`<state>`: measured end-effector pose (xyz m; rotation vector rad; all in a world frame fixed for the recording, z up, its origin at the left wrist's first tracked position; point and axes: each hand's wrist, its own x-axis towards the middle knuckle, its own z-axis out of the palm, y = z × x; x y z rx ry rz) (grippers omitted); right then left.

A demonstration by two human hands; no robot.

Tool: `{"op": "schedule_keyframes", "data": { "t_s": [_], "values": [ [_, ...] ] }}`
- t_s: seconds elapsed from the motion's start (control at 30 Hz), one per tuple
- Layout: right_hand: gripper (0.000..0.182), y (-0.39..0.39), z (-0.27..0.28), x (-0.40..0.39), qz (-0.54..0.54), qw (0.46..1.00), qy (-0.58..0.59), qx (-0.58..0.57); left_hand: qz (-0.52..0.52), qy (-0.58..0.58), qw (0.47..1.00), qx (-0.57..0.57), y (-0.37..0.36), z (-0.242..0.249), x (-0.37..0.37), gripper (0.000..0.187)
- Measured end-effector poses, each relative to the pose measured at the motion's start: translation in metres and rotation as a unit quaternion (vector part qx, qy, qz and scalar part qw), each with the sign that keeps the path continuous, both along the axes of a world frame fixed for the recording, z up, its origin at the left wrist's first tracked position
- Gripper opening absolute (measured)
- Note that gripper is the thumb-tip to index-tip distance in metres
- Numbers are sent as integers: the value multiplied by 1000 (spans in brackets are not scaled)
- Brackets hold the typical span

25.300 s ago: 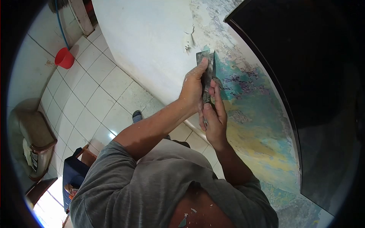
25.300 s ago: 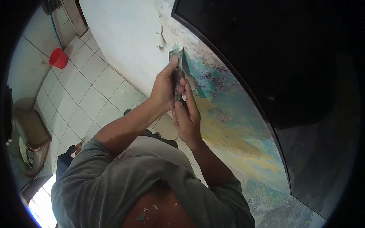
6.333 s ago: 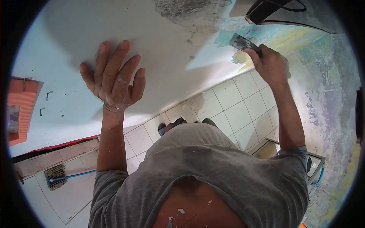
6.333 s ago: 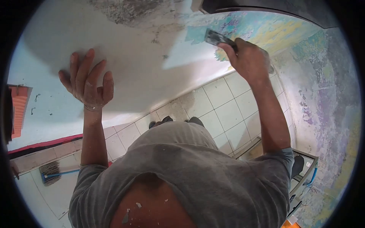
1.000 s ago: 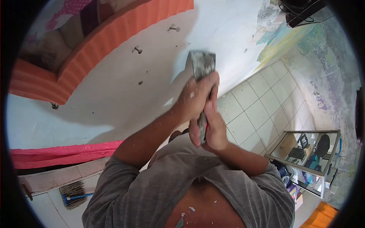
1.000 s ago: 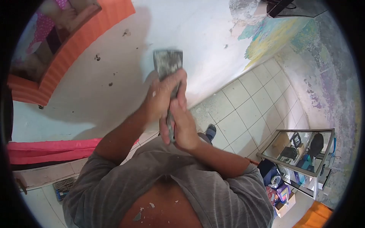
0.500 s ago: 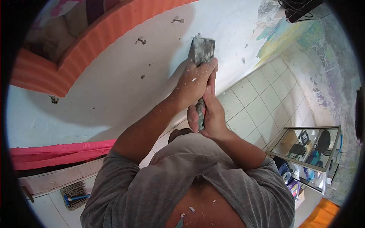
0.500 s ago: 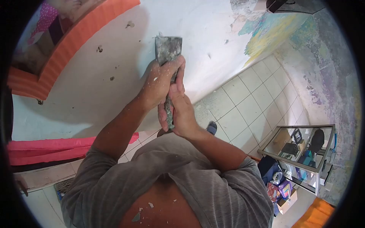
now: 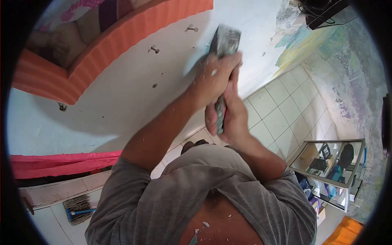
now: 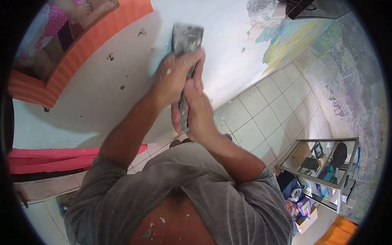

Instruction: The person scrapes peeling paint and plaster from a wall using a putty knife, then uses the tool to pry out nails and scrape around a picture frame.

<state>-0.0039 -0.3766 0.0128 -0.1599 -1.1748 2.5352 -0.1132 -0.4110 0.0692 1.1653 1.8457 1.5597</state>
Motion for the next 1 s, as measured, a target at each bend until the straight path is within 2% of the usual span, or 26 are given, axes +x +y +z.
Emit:
{"op": "schedule_keyframes", "data": {
  "t_s": [0.03, 0.07, 0.1, 0.13, 0.2, 0.23, 0.27, 0.33, 0.47, 0.53, 0.6, 0.67, 0.7, 0.73, 0.77, 0.83, 1.0],
  "values": [
    [45, 5, 14, -1, 7, 1000, 28, -9, -6, -69, 997, -21, 8, 13, -3, 53],
    [45, 6, 16, 1, 7, 999, 31, -6, -7, -66, 998, -18, 9, 14, -1, 53],
    [38, 4, 18, 4, -10, 1000, 16, 13, -24, -56, 998, 2, 8, 13, 1, 52],
    [68, 1, 19, 8, -27, 999, 2, 31, -41, -46, 998, 22, 6, 10, 4, 51],
    [68, -7, 4, 17, -20, 999, -5, 35, -34, -52, 997, 50, 0, -13, 9, 48],
    [51, -8, 0, 18, -21, 999, -19, 31, -16, -154, 988, 23, -2, -15, 13, 47],
    [46, -8, -3, 17, -24, 999, -35, 24, 1, -256, 967, -6, -3, -17, 15, 46],
    [52, -5, -9, 17, -17, 999, -27, 29, -12, -245, 969, -7, -5, -14, 14, 44],
    [40, -7, -18, 24, 14, 1000, -19, -2, -16, -222, 975, -9, -9, -21, 17, 44],
    [39, -7, -14, 20, 41, 999, 2, -17, -25, -202, 979, -7, -9, -17, 13, 44],
    [40, -6, -6, 16, -2, 999, -41, 7, -19, -182, 983, -17, -6, -10, 10, 45],
    [41, -4, -9, 13, 26, 999, -24, -12, -7, -216, 976, -22, -5, -17, 7, 42],
    [45, -10, -2, 13, 2, 1000, -26, -7, -21, -225, 974, -11, -7, -18, 8, 40],
    [58, -14, 2, 15, -23, 999, -28, -3, -36, -233, 972, 0, -8, -19, 9, 38],
    [58, -15, 1, 17, -25, 999, -26, -3, -38, -231, 972, -1, -9, -22, 9, 38],
    [76, -13, -4, 19, 11, 999, -38, 15, -39, -206, 978, -21, -9, -25, 5, 34],
    [75, -10, -7, 11, 14, 1000, -9, 19, -8, -193, 981, -22, -8, -20, 3, 35]
  ]
}}
